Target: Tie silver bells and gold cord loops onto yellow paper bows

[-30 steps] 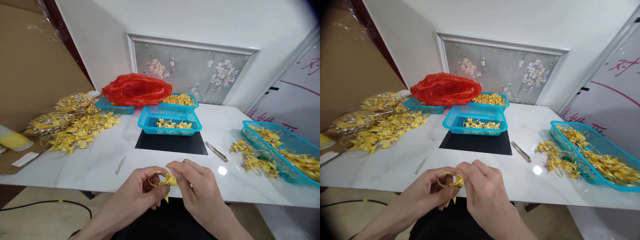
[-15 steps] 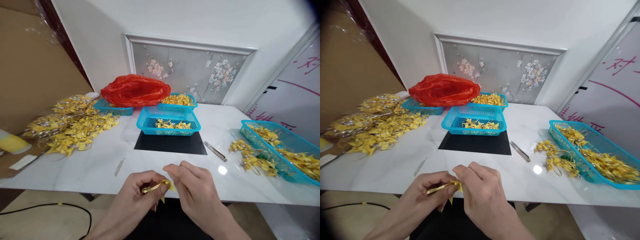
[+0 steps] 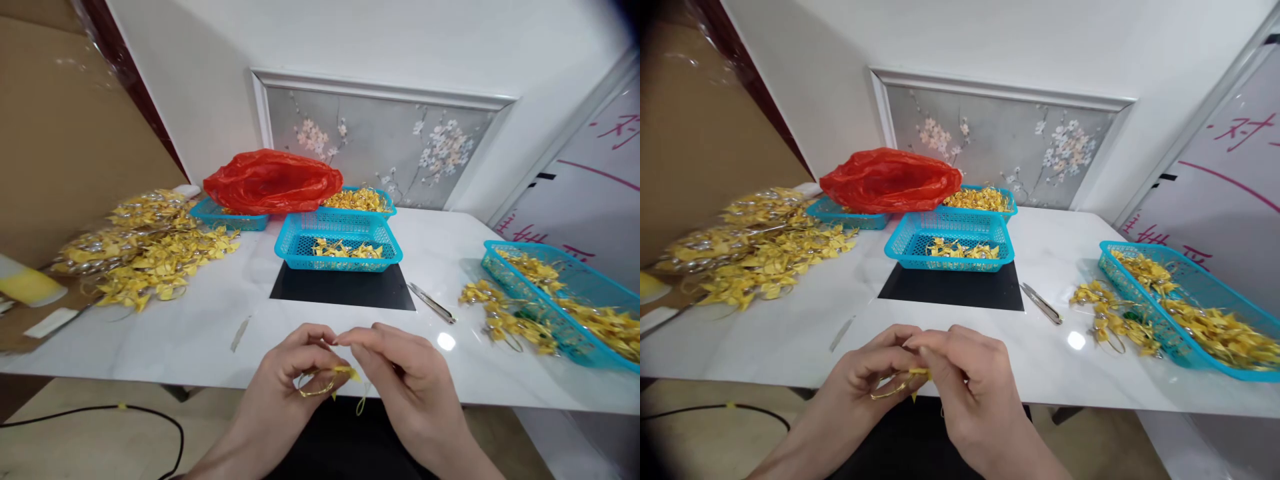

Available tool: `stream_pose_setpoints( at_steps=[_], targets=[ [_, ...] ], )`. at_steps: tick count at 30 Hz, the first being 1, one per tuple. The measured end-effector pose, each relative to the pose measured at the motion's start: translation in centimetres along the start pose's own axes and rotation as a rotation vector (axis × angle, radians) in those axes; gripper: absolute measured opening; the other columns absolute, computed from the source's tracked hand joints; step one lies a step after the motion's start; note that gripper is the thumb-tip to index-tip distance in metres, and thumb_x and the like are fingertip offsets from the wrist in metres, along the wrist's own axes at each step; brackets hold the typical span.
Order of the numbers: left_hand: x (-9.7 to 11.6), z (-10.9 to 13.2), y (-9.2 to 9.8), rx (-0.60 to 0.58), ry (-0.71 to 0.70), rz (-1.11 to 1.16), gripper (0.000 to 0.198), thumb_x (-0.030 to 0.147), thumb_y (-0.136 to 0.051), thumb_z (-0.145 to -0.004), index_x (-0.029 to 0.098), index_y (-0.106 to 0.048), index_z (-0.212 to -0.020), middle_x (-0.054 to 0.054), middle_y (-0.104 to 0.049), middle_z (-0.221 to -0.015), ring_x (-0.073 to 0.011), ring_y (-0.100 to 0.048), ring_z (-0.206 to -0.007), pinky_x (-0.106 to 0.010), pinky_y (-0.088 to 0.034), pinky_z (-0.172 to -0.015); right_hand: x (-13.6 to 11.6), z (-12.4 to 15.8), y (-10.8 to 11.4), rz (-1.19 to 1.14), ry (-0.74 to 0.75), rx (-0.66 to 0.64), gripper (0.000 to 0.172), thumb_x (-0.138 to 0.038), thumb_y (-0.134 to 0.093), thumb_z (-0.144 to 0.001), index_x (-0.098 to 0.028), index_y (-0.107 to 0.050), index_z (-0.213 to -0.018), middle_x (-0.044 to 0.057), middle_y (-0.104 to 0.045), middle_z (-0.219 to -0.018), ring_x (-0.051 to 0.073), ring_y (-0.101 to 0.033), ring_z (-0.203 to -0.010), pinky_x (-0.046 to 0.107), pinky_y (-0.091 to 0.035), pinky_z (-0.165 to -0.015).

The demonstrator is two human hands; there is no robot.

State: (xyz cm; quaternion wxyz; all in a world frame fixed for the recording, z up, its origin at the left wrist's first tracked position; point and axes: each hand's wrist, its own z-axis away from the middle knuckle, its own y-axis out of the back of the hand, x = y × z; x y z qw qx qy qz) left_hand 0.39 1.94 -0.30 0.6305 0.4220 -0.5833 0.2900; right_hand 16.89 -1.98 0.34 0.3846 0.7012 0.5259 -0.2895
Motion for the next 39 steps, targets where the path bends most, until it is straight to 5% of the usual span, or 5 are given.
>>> stream_pose_setpoints(
  at_steps=[5,13,22,28,39],
  targets=[
    [0.4,0.0,-0.4,0.003,-0.022,-0.014,0.012,0.018,-0.066,-0.081,0.02,-0.076,-0.073,-0.003,-0.068,-0.08,-0.0167,-0.063,-0.073,-0.027,-0.047,-0.067,0.0,0.1,0.0,-0.253,-0.168,0.004,0.022,-0.019,-0.056,-0.095,-0.032,-0.074,-0.095,-0.005,-0.069,-0.079,0.009,-0.058,-0.066,0.016,-0.046,-0.06],
    [0.4,0.0,-0.3,0.065,-0.038,-0.115,0.022,0.004,-0.059,-0.074,0.019,-0.07,-0.063,0.001,-0.063,-0.07,-0.0138,-0.059,-0.065,-0.023,-0.043,-0.059,0.0,0.5,-0.8,-0.165,0.093,-0.19,0.029,-0.012,-0.047,-0.096,-0.025,-0.069,-0.11,0.001,-0.062,-0.078,0.013,-0.057,-0.071,0.024,-0.046,-0.063],
    [-1.9,0.1,-0.1,0.158,-0.294,-0.394,0.025,0.008,-0.057,-0.085,0.023,-0.077,-0.083,-0.001,-0.066,-0.076,-0.0151,-0.065,-0.068,-0.024,-0.05,-0.061,-0.6,0.6,-0.3,-0.022,-0.068,-0.094,0.026,-0.019,-0.048,-0.098,-0.026,-0.072,-0.104,-0.001,-0.062,-0.072,0.011,-0.058,-0.063,0.021,-0.045,-0.057],
    [-1.8,-0.1,0.8,0.21,-0.25,-0.432,0.022,0.009,-0.06,-0.083,0.022,-0.077,-0.077,-0.002,-0.07,-0.077,-0.0158,-0.068,-0.069,-0.024,-0.052,-0.063,-2.0,0.9,1.1,0.059,-0.048,-0.008,0.024,-0.024,-0.05,-0.097,-0.029,-0.072,-0.104,-0.003,-0.052,-0.062,0.01,-0.047,-0.049,0.021,-0.034,-0.042],
    [-0.7,0.0,1.0,0.176,-0.087,-0.23,0.018,0.016,-0.063,-0.084,0.021,-0.078,-0.075,-0.003,-0.068,-0.081,-0.0164,-0.064,-0.073,-0.024,-0.048,-0.062,-1.8,2.4,2.3,-0.015,-0.15,0.164,0.02,-0.032,-0.054,-0.097,-0.028,-0.071,-0.105,-0.001,-0.051,-0.059,0.012,-0.051,-0.051,0.021,-0.041,-0.043]
  ],
)
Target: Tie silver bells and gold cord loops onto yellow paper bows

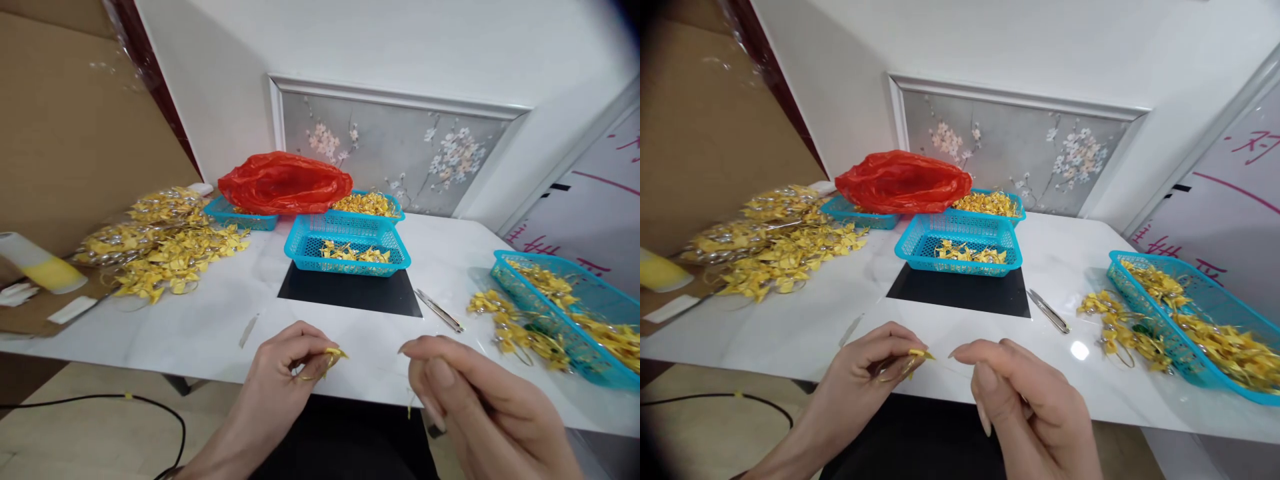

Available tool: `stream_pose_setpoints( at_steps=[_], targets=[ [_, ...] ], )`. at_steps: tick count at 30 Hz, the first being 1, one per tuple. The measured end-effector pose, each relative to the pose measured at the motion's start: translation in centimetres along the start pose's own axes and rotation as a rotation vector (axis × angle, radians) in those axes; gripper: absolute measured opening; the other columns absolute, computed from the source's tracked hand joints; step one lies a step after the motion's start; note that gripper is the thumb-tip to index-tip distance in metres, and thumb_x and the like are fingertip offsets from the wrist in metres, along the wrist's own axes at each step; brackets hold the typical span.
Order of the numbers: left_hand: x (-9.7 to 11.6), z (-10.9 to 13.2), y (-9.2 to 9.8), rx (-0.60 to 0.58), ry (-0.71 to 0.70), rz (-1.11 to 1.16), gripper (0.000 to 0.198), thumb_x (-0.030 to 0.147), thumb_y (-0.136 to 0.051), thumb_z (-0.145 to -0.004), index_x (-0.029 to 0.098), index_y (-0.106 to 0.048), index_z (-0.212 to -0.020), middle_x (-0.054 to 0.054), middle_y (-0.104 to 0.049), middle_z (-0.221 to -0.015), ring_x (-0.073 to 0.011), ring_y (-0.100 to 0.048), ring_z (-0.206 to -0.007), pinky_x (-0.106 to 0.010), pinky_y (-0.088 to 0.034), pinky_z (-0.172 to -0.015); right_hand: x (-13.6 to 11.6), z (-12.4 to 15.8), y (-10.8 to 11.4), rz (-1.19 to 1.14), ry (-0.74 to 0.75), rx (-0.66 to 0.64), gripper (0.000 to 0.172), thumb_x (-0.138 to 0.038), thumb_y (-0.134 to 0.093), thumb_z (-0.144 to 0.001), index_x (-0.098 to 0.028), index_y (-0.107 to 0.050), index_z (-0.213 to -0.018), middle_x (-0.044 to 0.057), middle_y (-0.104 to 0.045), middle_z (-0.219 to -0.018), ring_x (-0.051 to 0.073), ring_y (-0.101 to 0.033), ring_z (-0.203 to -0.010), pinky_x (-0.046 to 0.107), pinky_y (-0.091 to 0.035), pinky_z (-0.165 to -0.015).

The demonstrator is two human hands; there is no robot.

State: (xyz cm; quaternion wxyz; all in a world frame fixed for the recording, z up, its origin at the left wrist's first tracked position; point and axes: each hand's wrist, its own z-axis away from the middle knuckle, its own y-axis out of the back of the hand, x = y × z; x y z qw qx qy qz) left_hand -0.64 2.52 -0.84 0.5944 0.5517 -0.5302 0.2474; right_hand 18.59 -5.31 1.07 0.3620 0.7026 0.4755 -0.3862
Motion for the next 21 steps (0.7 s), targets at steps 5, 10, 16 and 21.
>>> stream_pose_setpoints(
  at_steps=[5,10,16,21],
  targets=[
    [0.8,0.5,0.4,-0.072,0.241,0.347,0.015,0.033,-0.068,-0.084,0.021,-0.077,-0.082,-0.003,-0.069,-0.086,-0.0102,-0.049,-0.06,-0.021,-0.042,-0.054,0.8,-0.7,0.5,0.017,0.008,0.005,0.02,-0.028,-0.049,-0.099,-0.027,-0.068,-0.105,-0.002,-0.056,-0.061,0.01,-0.056,-0.055,0.018,-0.047,-0.052],
    [1.2,0.9,0.3,-0.039,0.311,0.552,0.018,0.032,-0.073,-0.082,0.023,-0.073,-0.097,0.0,-0.069,-0.078,-0.0114,-0.056,-0.066,-0.02,-0.046,-0.061,3.5,-1.2,0.8,0.167,-0.059,0.011,0.023,-0.035,-0.05,-0.099,-0.024,-0.068,-0.105,0.001,-0.066,-0.076,0.011,-0.06,-0.06,0.019,-0.051,-0.055],
    [2.2,1.0,0.1,0.056,0.302,0.429,0.027,0.025,-0.07,-0.082,0.03,-0.055,-0.104,0.006,-0.068,-0.075,-0.0119,-0.062,-0.062,-0.022,-0.049,-0.064,8.1,-2.1,2.0,0.61,-0.077,-0.199,0.034,-0.037,-0.043,-0.098,-0.02,-0.072,-0.104,0.004,-0.071,-0.08,0.017,-0.069,-0.072,0.024,-0.056,-0.061],
    [2.4,0.9,0.0,0.068,0.218,0.306,0.018,0.022,-0.067,-0.081,0.028,-0.052,-0.089,0.008,-0.064,-0.064,-0.0116,-0.06,-0.056,-0.021,-0.05,-0.057,10.5,-4.1,4.5,0.897,-0.111,-0.02,0.036,-0.035,-0.045,-0.094,-0.018,-0.066,-0.118,0.012,-0.068,-0.109,0.026,-0.065,-0.091,0.039,-0.052,-0.077]
  ],
)
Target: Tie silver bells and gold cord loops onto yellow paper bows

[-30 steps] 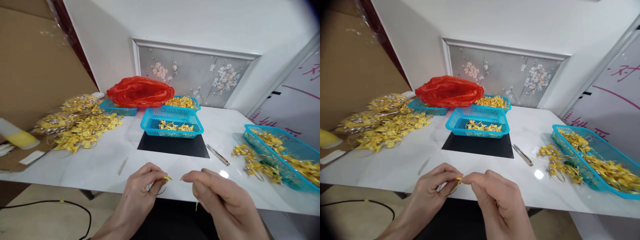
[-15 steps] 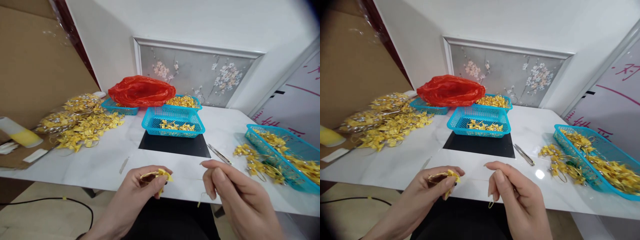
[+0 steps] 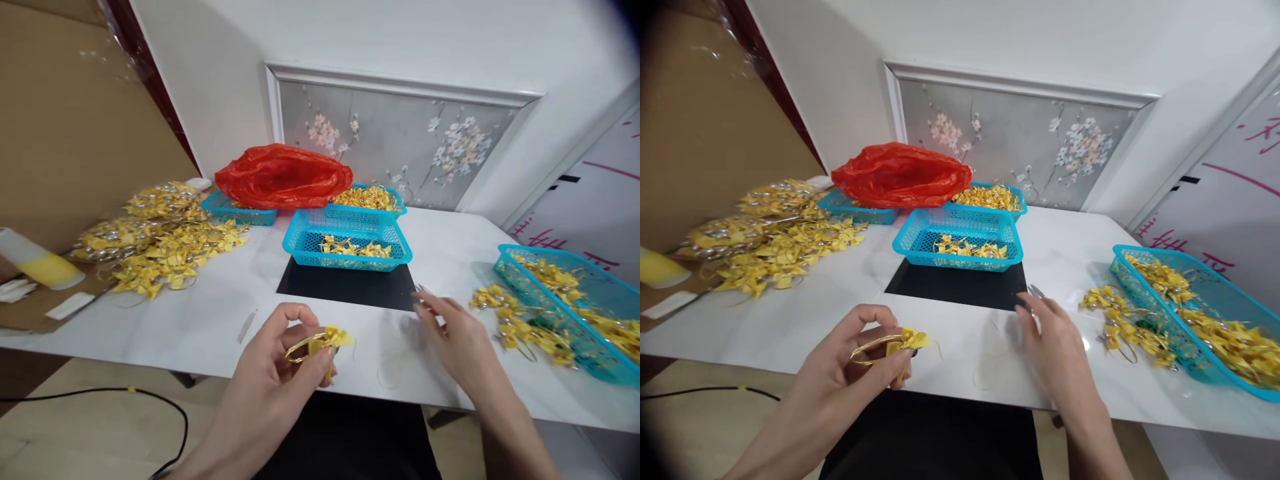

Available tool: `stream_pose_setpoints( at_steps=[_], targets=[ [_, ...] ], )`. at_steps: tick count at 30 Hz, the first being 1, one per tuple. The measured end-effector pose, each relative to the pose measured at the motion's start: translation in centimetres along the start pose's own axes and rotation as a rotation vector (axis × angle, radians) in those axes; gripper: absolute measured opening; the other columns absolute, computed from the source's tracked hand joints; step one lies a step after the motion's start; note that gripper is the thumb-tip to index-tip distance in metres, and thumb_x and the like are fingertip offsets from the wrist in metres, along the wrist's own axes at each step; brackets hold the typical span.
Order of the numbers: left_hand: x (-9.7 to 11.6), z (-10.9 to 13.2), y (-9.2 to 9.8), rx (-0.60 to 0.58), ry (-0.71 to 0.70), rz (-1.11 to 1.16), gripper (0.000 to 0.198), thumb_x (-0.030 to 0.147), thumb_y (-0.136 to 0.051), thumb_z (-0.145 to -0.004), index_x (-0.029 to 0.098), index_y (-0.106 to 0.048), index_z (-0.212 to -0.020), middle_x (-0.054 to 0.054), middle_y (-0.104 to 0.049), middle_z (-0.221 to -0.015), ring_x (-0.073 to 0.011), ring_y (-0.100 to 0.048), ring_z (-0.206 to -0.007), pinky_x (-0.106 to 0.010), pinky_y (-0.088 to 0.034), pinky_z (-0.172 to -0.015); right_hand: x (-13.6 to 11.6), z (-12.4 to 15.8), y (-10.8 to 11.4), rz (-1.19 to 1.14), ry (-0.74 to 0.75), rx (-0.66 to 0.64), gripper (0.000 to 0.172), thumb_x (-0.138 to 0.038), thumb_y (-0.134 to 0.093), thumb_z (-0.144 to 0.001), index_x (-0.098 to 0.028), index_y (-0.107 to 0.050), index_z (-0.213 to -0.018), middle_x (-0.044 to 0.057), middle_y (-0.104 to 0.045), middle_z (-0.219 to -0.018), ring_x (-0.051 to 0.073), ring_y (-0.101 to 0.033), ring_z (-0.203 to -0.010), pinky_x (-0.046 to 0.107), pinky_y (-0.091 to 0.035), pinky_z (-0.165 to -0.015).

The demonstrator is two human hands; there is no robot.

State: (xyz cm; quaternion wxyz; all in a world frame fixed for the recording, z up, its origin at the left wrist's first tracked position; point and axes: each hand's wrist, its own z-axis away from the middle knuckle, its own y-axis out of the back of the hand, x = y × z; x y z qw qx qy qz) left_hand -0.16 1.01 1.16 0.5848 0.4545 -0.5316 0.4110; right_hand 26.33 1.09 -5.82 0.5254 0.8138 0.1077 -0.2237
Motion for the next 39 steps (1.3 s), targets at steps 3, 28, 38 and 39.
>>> stream_pose_setpoints(
  at_steps=[3,28,38,39],
  targets=[
    [0.0,-0.2,0.0,-0.005,-0.073,-0.05,0.011,0.022,-0.064,-0.084,0.027,-0.054,-0.082,0.007,-0.063,-0.062,-0.011,-0.059,-0.056,-0.019,-0.05,-0.056,1.5,-1.6,0.0,0.2,-0.07,0.055,0.035,-0.032,-0.048,-0.094,-0.014,-0.065,-0.118,0.017,-0.065,-0.108,0.032,-0.06,-0.1,0.044,-0.046,-0.084],
    [0.4,0.1,-0.2,0.044,-0.016,0.026,0.011,0.022,-0.07,-0.083,0.025,-0.062,-0.089,0.006,-0.068,-0.069,-0.0111,-0.066,-0.062,-0.017,-0.055,-0.059,-10.5,5.1,2.5,-0.661,0.29,-0.137,0.023,-0.024,-0.037,-0.101,-0.02,-0.06,-0.104,0.004,-0.063,-0.086,0.015,-0.063,-0.076,0.025,-0.052,-0.068],
    [0.5,0.0,-0.2,0.065,-0.06,0.048,0.009,0.019,-0.068,-0.082,0.025,-0.063,-0.086,0.008,-0.065,-0.064,-0.0086,-0.064,-0.059,-0.012,-0.053,-0.056,-9.9,5.4,0.5,-0.409,0.47,-0.049,0.024,-0.018,-0.044,-0.099,-0.015,-0.055,-0.12,0.009,-0.062,-0.093,0.019,-0.061,-0.075,0.032,-0.056,-0.065],
    [0.6,0.1,-0.2,0.069,-0.062,0.045,0.009,0.018,-0.068,-0.081,0.025,-0.063,-0.085,0.008,-0.065,-0.063,-0.0083,-0.063,-0.058,-0.011,-0.052,-0.055,-10.0,5.4,0.5,-0.399,0.47,-0.042,0.023,-0.018,-0.044,-0.099,-0.015,-0.055,-0.12,0.009,-0.062,-0.093,0.019,-0.061,-0.075,0.032,-0.056,-0.065]
  ],
)
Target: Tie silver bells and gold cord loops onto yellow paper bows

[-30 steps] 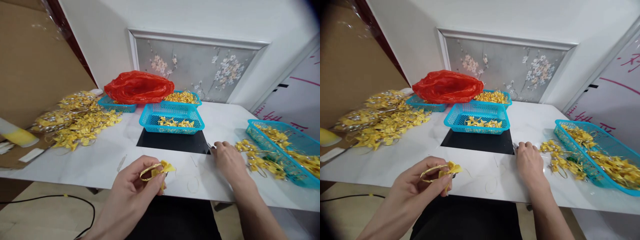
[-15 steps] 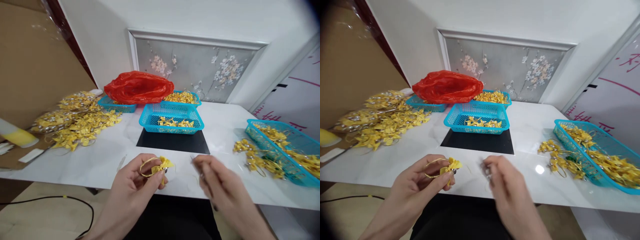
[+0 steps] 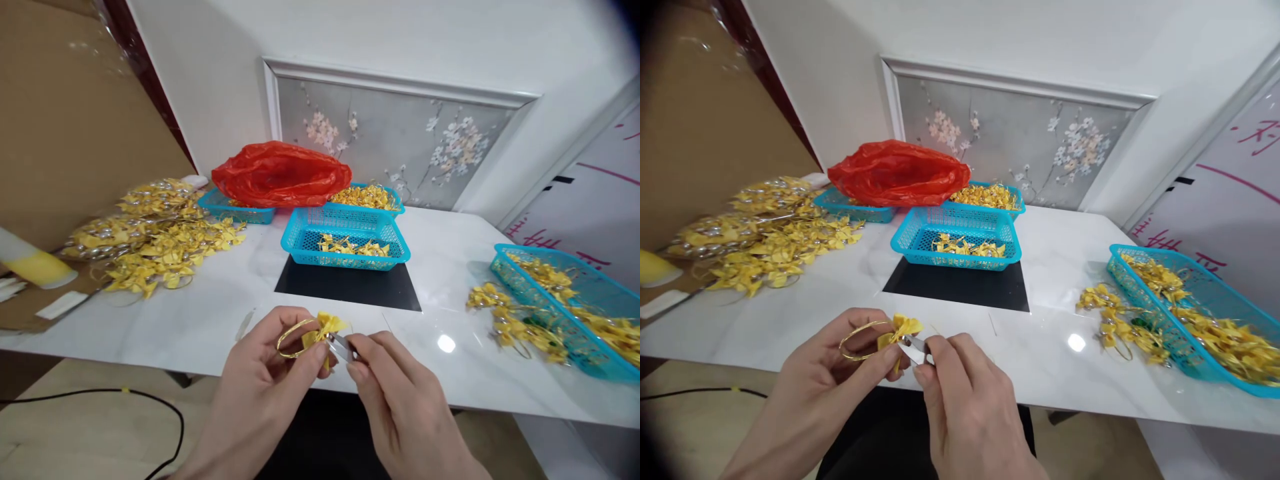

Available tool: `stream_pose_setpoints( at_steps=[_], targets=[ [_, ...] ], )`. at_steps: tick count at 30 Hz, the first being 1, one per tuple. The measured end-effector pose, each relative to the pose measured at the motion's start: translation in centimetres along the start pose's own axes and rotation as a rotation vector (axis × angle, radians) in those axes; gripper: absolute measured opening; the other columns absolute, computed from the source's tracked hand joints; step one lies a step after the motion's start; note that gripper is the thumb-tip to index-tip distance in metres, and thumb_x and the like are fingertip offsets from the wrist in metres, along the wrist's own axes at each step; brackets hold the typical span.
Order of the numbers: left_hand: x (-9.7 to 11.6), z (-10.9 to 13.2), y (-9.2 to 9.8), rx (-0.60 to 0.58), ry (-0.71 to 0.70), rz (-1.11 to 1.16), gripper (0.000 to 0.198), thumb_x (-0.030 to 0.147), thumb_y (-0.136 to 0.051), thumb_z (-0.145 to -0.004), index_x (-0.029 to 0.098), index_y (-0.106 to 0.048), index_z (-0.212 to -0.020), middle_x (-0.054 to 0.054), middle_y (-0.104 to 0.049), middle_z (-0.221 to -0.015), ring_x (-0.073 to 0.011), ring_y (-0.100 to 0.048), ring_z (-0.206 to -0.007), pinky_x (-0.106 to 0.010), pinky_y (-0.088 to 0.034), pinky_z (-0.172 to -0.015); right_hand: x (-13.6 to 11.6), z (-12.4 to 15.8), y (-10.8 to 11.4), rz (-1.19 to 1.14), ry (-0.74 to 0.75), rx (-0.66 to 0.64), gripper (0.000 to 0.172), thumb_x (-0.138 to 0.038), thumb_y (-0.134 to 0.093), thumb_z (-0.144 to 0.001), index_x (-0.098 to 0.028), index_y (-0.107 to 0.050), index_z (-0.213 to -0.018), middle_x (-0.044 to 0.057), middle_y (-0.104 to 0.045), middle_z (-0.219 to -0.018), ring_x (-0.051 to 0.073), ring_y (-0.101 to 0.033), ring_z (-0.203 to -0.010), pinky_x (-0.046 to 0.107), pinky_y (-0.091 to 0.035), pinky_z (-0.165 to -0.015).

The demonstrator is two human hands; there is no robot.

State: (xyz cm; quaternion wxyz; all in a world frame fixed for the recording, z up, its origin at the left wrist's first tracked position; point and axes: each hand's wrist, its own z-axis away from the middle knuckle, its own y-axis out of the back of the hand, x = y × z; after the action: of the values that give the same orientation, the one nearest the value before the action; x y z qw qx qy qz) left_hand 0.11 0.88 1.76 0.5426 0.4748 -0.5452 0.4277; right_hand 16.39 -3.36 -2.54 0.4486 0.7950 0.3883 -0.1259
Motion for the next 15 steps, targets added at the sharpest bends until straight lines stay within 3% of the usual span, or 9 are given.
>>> stream_pose_setpoints(
  at_steps=[10,15],
  targets=[
    [0.34,0.08,-0.14,-0.008,0.011,0.021,0.01,0.015,-0.067,-0.077,0.024,-0.063,-0.08,0.008,-0.065,-0.067,-0.0079,-0.062,-0.058,-0.012,-0.052,-0.054,-0.12,-0.18,-0.28,0.059,0.038,0.019,0.025,-0.019,-0.045,-0.099,-0.015,-0.055,-0.122,0.009,-0.063,-0.094,0.019,-0.062,-0.076,0.032,-0.057,-0.063],
    [0.18,0.05,-0.31,0.05,-0.018,-0.032,0.012,0.015,-0.067,-0.075,0.024,-0.063,-0.081,0.008,-0.065,-0.063,-0.0084,-0.063,-0.056,-0.011,-0.052,-0.052,-0.12,-0.28,-0.26,0.135,0.066,0.057,0.023,-0.018,-0.045,-0.099,-0.014,-0.054,-0.12,0.009,-0.062,-0.091,0.018,-0.062,-0.072,0.029,-0.056,-0.059]
  ],
)
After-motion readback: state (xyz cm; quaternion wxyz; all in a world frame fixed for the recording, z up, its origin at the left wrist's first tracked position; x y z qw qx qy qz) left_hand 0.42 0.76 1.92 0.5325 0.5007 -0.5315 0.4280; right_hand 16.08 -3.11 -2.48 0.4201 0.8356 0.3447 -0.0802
